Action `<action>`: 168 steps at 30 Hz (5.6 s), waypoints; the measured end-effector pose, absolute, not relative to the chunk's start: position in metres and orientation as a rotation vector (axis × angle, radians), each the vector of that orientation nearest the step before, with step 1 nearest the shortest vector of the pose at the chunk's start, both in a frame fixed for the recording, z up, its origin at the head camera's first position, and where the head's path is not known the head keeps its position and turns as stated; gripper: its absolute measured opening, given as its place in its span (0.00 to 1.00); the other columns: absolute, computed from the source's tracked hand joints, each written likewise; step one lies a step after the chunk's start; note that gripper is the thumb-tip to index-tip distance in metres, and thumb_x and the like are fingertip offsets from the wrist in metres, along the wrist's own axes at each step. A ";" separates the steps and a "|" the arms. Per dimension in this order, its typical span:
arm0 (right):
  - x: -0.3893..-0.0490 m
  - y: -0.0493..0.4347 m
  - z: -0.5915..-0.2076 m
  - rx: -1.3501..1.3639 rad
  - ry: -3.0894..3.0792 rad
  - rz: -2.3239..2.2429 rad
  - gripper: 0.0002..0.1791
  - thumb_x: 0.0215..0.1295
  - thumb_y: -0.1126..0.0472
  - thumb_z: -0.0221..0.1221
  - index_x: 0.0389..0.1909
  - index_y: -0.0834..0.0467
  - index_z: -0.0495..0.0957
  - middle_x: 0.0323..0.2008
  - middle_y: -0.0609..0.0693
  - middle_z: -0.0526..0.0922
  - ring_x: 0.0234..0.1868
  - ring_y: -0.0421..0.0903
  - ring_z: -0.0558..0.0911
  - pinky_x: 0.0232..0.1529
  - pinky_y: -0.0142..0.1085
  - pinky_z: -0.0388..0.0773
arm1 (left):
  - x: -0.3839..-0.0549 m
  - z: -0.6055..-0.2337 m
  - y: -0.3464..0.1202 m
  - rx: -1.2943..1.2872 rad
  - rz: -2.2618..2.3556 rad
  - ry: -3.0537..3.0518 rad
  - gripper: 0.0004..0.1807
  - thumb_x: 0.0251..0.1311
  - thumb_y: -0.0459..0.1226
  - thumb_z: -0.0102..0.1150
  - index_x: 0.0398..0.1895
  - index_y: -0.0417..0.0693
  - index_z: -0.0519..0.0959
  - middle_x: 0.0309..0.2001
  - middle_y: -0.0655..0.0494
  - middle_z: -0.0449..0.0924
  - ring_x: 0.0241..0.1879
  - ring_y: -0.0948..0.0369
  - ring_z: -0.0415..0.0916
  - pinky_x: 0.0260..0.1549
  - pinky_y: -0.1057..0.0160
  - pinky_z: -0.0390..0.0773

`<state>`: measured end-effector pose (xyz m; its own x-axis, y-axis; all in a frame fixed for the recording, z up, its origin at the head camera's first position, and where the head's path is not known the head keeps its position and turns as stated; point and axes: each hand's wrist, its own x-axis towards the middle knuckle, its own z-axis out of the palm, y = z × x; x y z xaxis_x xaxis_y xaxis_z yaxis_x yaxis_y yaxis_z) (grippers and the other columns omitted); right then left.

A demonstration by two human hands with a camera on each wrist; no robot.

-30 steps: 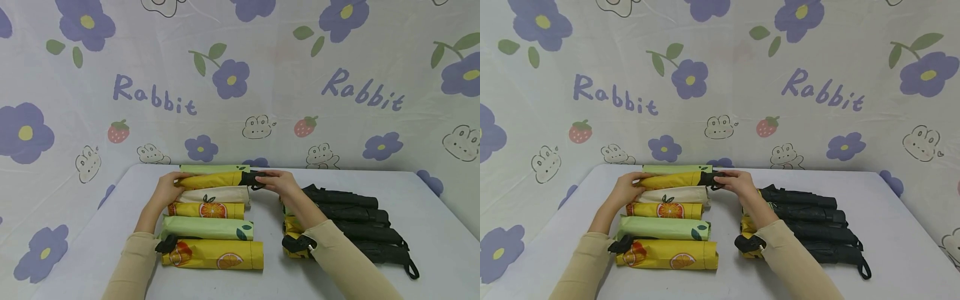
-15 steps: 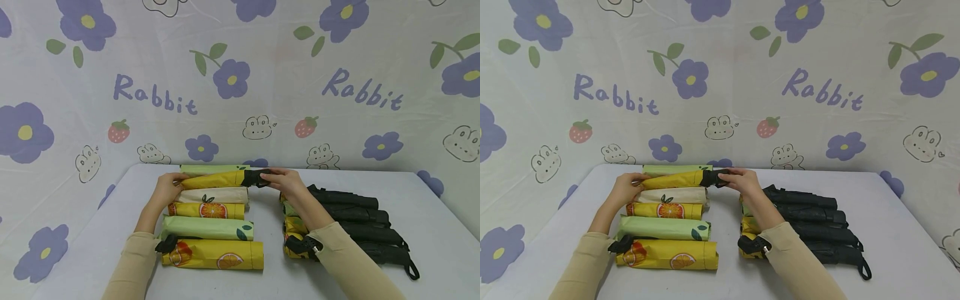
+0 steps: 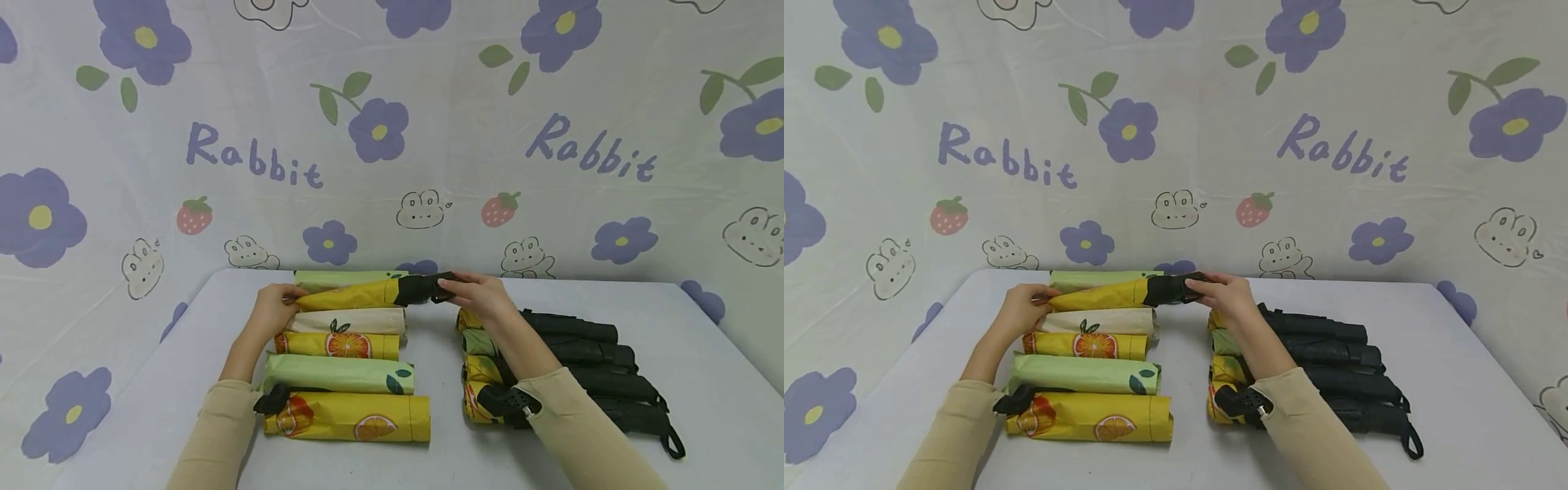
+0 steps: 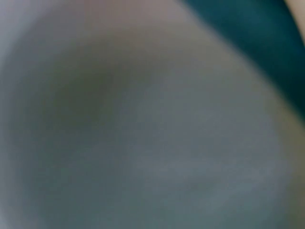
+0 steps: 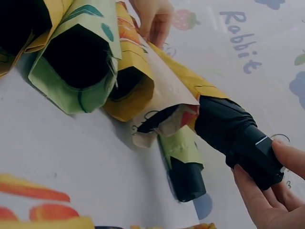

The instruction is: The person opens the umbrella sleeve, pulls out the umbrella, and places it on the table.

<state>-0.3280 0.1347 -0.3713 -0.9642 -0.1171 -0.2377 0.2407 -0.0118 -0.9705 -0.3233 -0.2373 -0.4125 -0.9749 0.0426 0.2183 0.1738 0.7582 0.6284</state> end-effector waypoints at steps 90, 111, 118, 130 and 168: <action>-0.321 0.191 -0.363 0.223 1.778 -2.334 0.39 0.58 0.60 0.68 0.69 0.61 0.63 0.63 0.51 0.70 0.37 0.34 0.85 0.52 0.31 0.81 | -0.323 -0.414 -0.232 -0.276 -0.990 -2.775 0.09 0.58 0.26 0.62 0.41 0.39 0.86 0.41 0.42 0.86 0.41 0.49 0.83 0.43 0.54 0.83; -0.319 0.200 -0.362 0.198 1.762 -2.344 0.42 0.62 0.61 0.65 0.74 0.58 0.56 0.78 0.49 0.47 0.50 0.39 0.79 0.59 0.31 0.77 | -0.321 -0.411 -0.227 -0.286 -1.033 -2.783 0.08 0.60 0.26 0.61 0.40 0.39 0.86 0.40 0.42 0.86 0.41 0.49 0.83 0.42 0.54 0.83; -0.321 0.204 -0.363 0.214 1.744 -2.347 0.43 0.62 0.60 0.66 0.75 0.58 0.55 0.78 0.50 0.45 0.47 0.38 0.78 0.57 0.31 0.78 | -0.321 -0.410 -0.226 -0.288 -1.052 -2.790 0.08 0.60 0.27 0.62 0.41 0.40 0.86 0.40 0.43 0.87 0.41 0.50 0.83 0.43 0.54 0.83; -0.320 0.210 -0.362 0.244 1.750 -2.339 0.45 0.62 0.59 0.65 0.76 0.58 0.53 0.79 0.48 0.40 0.52 0.40 0.75 0.48 0.26 0.81 | -0.321 -0.412 -0.226 -0.296 -1.052 -2.802 0.08 0.60 0.28 0.62 0.41 0.41 0.86 0.41 0.44 0.87 0.42 0.51 0.83 0.44 0.53 0.83; -0.319 0.333 -0.384 0.310 1.365 -2.717 0.52 0.65 0.69 0.59 0.78 0.46 0.34 0.64 0.40 0.67 0.33 0.40 0.84 0.41 0.35 0.85 | -0.320 -0.411 -0.250 -0.173 -1.114 -2.789 0.11 0.63 0.27 0.56 0.46 0.39 0.84 0.48 0.37 0.84 0.23 0.60 0.75 0.20 0.65 0.72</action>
<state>-0.3186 0.3329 -0.3840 -0.9759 0.0149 -0.2176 0.1657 -0.5982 -0.7840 -0.3197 -0.2496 -0.4107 -0.9845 0.0568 0.1659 0.1555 0.7201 0.6762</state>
